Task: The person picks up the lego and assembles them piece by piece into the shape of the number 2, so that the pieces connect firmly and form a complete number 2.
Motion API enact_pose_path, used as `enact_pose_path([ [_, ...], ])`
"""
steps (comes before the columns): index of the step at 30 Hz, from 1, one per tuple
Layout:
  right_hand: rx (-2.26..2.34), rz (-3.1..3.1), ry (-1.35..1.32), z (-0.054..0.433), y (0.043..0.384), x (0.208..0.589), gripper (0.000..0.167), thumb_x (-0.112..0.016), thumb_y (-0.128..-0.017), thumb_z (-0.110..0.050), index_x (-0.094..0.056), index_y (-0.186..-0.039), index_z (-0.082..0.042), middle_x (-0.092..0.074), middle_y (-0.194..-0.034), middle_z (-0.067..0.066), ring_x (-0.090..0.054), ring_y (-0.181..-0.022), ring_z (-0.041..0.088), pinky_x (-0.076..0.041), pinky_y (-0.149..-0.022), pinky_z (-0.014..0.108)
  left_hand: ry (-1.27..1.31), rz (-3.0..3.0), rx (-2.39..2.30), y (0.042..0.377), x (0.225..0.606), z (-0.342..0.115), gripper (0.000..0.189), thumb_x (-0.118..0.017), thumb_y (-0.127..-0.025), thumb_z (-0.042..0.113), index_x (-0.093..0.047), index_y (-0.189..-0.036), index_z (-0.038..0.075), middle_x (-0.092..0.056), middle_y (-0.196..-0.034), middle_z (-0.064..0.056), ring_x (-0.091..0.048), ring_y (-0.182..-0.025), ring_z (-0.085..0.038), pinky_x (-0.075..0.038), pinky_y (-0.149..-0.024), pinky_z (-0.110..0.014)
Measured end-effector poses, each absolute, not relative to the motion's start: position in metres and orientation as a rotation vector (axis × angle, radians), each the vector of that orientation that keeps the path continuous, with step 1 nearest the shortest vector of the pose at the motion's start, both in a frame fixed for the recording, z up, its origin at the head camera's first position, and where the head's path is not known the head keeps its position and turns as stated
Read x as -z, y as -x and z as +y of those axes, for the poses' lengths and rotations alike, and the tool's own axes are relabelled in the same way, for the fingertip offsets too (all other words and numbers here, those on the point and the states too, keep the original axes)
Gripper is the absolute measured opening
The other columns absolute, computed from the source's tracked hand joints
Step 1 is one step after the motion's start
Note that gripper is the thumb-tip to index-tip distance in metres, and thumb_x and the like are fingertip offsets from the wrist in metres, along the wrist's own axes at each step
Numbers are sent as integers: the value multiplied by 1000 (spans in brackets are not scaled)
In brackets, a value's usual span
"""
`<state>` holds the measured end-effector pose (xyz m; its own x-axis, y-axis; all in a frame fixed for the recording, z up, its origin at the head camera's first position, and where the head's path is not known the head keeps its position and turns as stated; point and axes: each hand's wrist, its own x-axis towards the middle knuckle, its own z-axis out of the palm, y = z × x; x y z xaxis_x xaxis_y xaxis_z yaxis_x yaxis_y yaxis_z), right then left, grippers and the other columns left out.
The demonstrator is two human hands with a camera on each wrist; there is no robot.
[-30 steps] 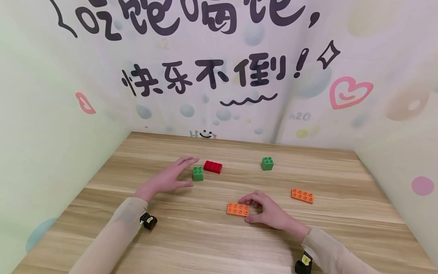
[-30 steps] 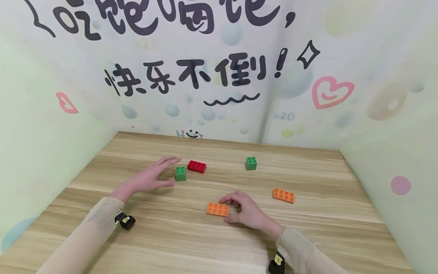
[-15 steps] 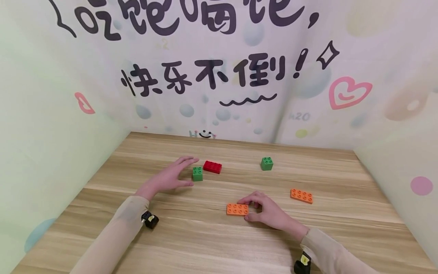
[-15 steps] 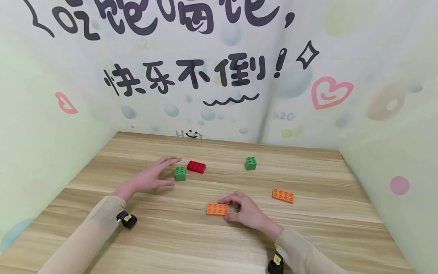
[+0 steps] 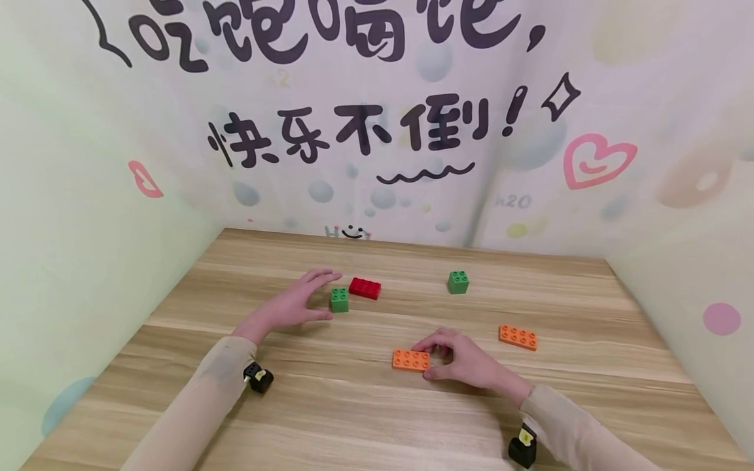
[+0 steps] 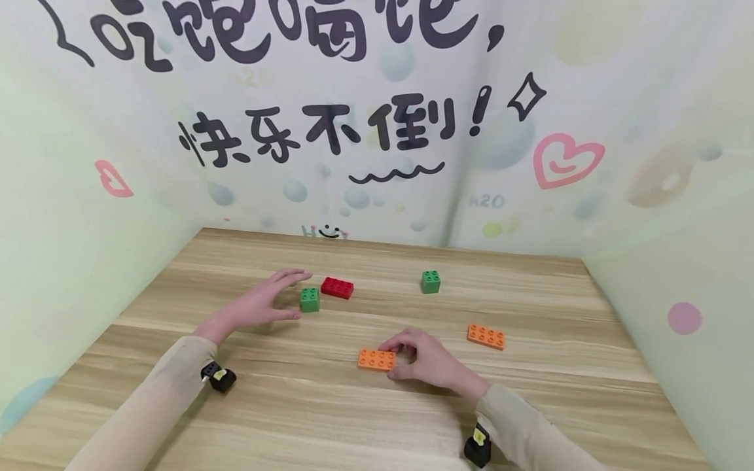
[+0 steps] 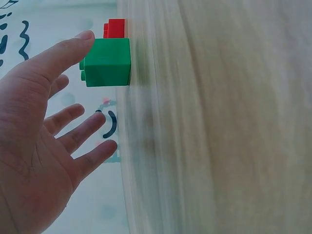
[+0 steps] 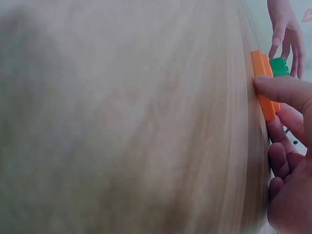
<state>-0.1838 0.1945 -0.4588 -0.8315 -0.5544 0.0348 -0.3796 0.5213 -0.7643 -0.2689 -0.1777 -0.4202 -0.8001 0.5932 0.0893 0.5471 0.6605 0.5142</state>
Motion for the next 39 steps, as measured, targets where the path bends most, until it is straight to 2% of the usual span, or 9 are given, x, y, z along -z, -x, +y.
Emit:
enact_pose_path([
  [7, 1161, 2568, 801, 199, 192, 460, 41, -82, -80, -30, -69, -118, -25, -62, -102, -3, -47, -85, 10, -40, -73, 22, -965, 2776, -824, 270, 423, -176, 82, -78, -85, 27, -34, -154, 19, -32, -158, -17, -36, -144, -39, -34, -115, -58],
  [14, 1141, 2580, 811, 204, 201, 461, 40, -82, -80, -30, -70, -118, -32, -61, -100, -8, -45, -81, 11, -38, -70, 21, -952, 2778, -814, 271, 425, -175, 81, -78, -85, 28, -34, -153, 21, -33, -158, -15, -38, -143, -39, -35, -115, -58],
  [24, 1204, 2610, 798, 204, 207, 464, 36, -82, -81, -29, -70, -115, -24, -62, -99, 1, -45, -82, 13, -37, -68, 21, -944, 2758, -810, 272, 427, -172, 78, -78, -85, 27, -38, -151, 16, -37, -156, -13, -42, -141, -36, -36, -115, -56],
  [32, 1177, 2588, 830, 209, 211, 466, 40, -82, -81, -30, -68, -118, -26, -60, -102, 2, -44, -83, 11, -38, -70, 22, -920, 2737, -829, 273, 428, -170, 77, -77, -87, 25, -38, -152, 16, -45, -151, -12, -53, -130, -31, -41, -112, -53],
  [39, 1188, 2526, 806, 211, 214, 465, 40, -81, -82, -31, -67, -119, -24, -60, -105, 5, -44, -87, 13, -38, -73, 22, -877, 2712, -867, 275, 428, -170, 75, -76, -88, 23, -37, -152, 16, -49, -148, -12, -57, -125, -32, -44, -110, -52],
])
